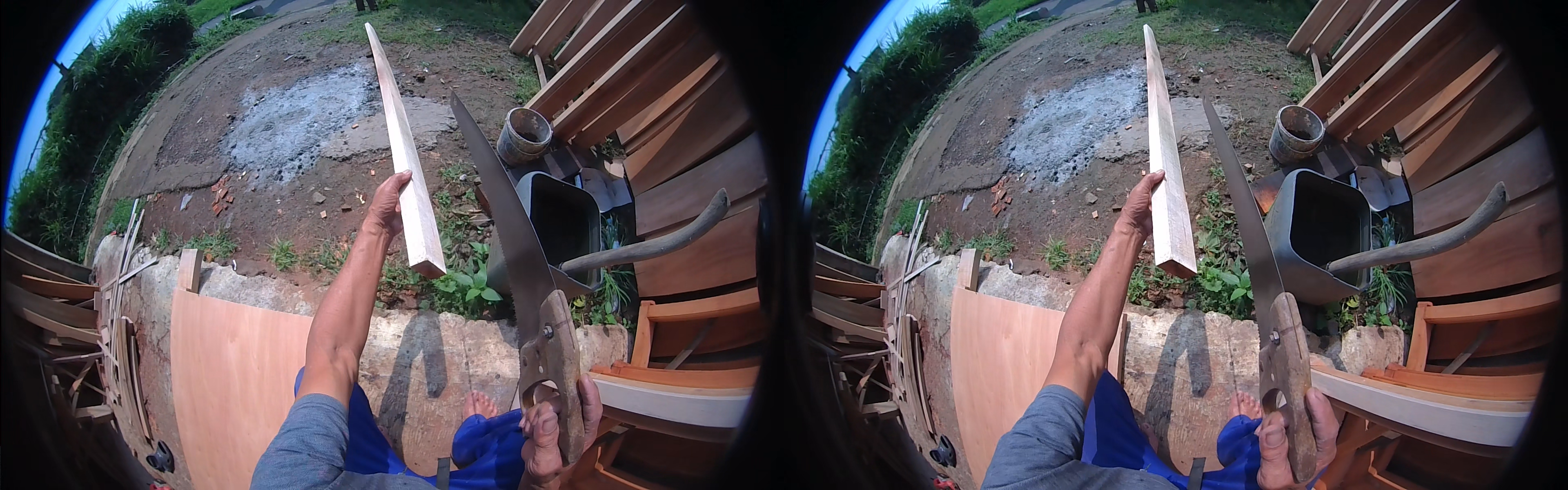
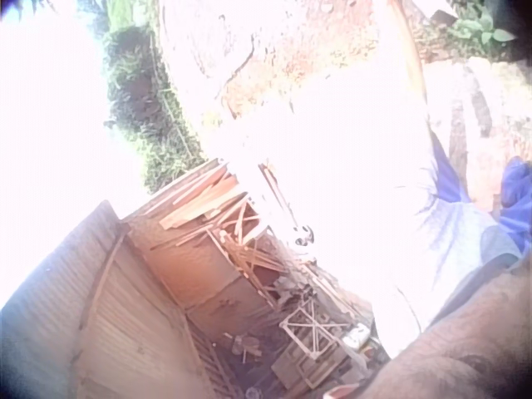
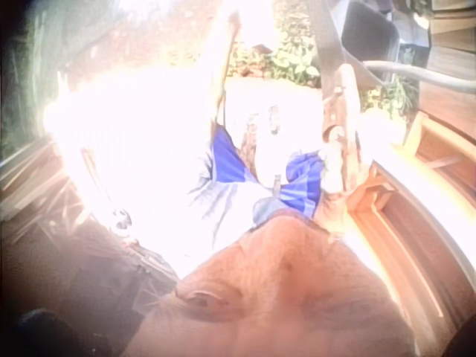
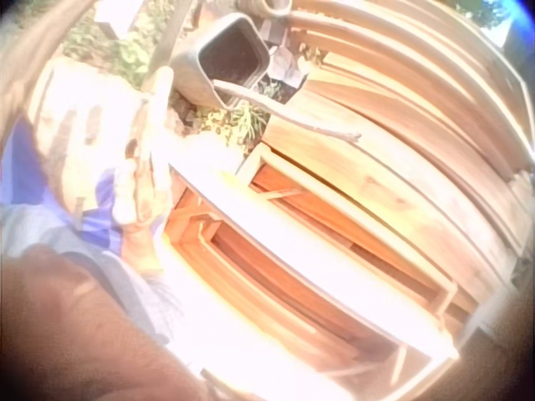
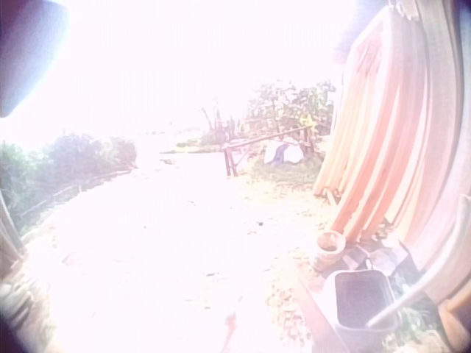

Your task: The person uses a hand saw to cut a large sheet of plywood placed on a concrete surface. After cutting, the person lifts the cut piece and moves it aside, then retrieves a smaller piece of wood and places it on the remaining plywood.

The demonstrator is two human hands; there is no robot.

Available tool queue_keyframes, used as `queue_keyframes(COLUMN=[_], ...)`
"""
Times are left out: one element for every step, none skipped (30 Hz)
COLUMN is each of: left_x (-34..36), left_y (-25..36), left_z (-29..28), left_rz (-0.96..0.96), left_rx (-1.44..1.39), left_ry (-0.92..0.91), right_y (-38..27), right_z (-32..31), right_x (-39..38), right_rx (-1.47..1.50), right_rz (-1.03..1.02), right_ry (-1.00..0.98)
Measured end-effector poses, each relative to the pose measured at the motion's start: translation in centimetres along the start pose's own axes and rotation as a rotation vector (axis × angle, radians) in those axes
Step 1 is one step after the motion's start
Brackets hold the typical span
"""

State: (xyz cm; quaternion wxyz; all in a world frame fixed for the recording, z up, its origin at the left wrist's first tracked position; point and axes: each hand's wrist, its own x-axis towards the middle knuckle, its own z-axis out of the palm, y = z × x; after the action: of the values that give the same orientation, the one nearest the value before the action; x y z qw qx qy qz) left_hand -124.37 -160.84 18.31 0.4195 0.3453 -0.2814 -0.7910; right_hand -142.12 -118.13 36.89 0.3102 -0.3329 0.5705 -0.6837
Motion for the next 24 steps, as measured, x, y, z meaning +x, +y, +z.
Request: queue_keyframes(left_x=[0.5, 0.8, 1.0, 1.7, 2.1, 2.1, 1.6, 0.7, 0.2, -1.3, -3.4, -5.5, -7.8, -10.6, -13.4, -15.9, -18.9, -21.8, -24.0, -25.7, -27.4, -28.3, -28.7, -29.6], left_y=[-1.8, -3.9, -5.5, -6.1, -8.4, -10.4, -11.4, -12.3, -14.9, -15.1, -16.0, -16.4, -16.0, -15.6, -15.4, -15.4, -15.3, -15.9, -16.5, -17.0, -16.8, -16.8, -17.2, -17.3], left_z=[0.3, 1.1, 0.9, -3.2, -3.0, -2.6, -5.6, -8.8, -5.1, -6.6, -7.1, -7.5, -8.7, -9.3, -9.8, -10.1, -11.0, -11.9, -12.2, -12.5, -12.2, -12.0, -12.8, -13.8], left_rz=[-0.019, -0.038, -0.093, -0.009, -0.013, -0.017, 0.052, 0.109, -0.220, -0.221, -0.074, 0.084, 0.107, 0.123, 0.136, 0.145, 0.121, 0.084, 0.039, -0.041, -0.117, -0.179, -0.218, -0.201], left_rx=[-0.115, -0.229, -0.237, -0.278, -0.147, -0.010, 0.236, 0.479, 0.681, 0.802, 1.037, 1.271, 1.242, 1.315, 1.384, 1.450, 1.502, 1.550, 1.593, 1.636, 1.677, 1.712, 1.736, 1.713], left_ry=[-0.021, -0.044, 0.010, 0.040, 0.119, 0.194, 0.260, 0.332, 0.227, 0.173, 0.299, 0.428, 0.487, 0.598, 0.713, 0.826, 0.890, 0.951, 1.002, 0.963, 0.928, 0.877, 0.844, 0.894], right_y=[0.0, 0.0, 0.0, -0.2, 0.1, 0.4, 0.5, 0.8, 1.9, 2.4, 2.7, 3.0, 3.1, 3.1, 3.5, 4.2, 4.8, 5.6, 6.5, 7.5, 8.3, 8.6, 9.8, 10.3], right_z=[0.0, 0.0, 0.1, 1.0, 1.1, 1.1, 1.8, 2.5, 1.7, 2.1, 2.5, 3.0, 3.9, 4.8, 5.6, 6.4, 7.5, 8.6, 9.8, 11.0, 12.6, 14.1, 15.3, 16.6], right_x=[0.3, 0.6, 0.7, 0.6, 0.8, 1.0, 1.1, 1.4, 2.1, 2.5, 3.1, 3.7, 4.7, 5.5, 6.4, 7.3, 8.0, 8.5, 9.0, 9.5, 9.9, 10.2, 10.4, 10.0], right_rx=[-0.019, -0.038, -0.047, -0.010, -0.025, -0.046, -0.027, -0.010, -0.088, -0.083, -0.083, -0.080, -0.067, -0.054, -0.082, -0.112, -0.125, -0.143, -0.127, -0.113, -0.092, -0.091, -0.135, -0.142], right_rz=[0.014, 0.024, 0.021, 0.030, 0.036, 0.007, -0.015, -0.029, -0.054, -0.060, -0.049, -0.039, -0.015, 0.009, -0.016, -0.028, -0.042, -0.051, -0.035, -0.019, -0.007, 0.005, -0.048, -0.005], right_ry=[0.007, 0.015, 0.030, -0.009, 0.004, -0.002, -0.047, -0.095, -0.050, -0.077, -0.104, -0.131, -0.172, -0.213, -0.273, -0.307, -0.362, -0.420, -0.476, -0.528, -0.583, -0.638, -0.689, -0.755])
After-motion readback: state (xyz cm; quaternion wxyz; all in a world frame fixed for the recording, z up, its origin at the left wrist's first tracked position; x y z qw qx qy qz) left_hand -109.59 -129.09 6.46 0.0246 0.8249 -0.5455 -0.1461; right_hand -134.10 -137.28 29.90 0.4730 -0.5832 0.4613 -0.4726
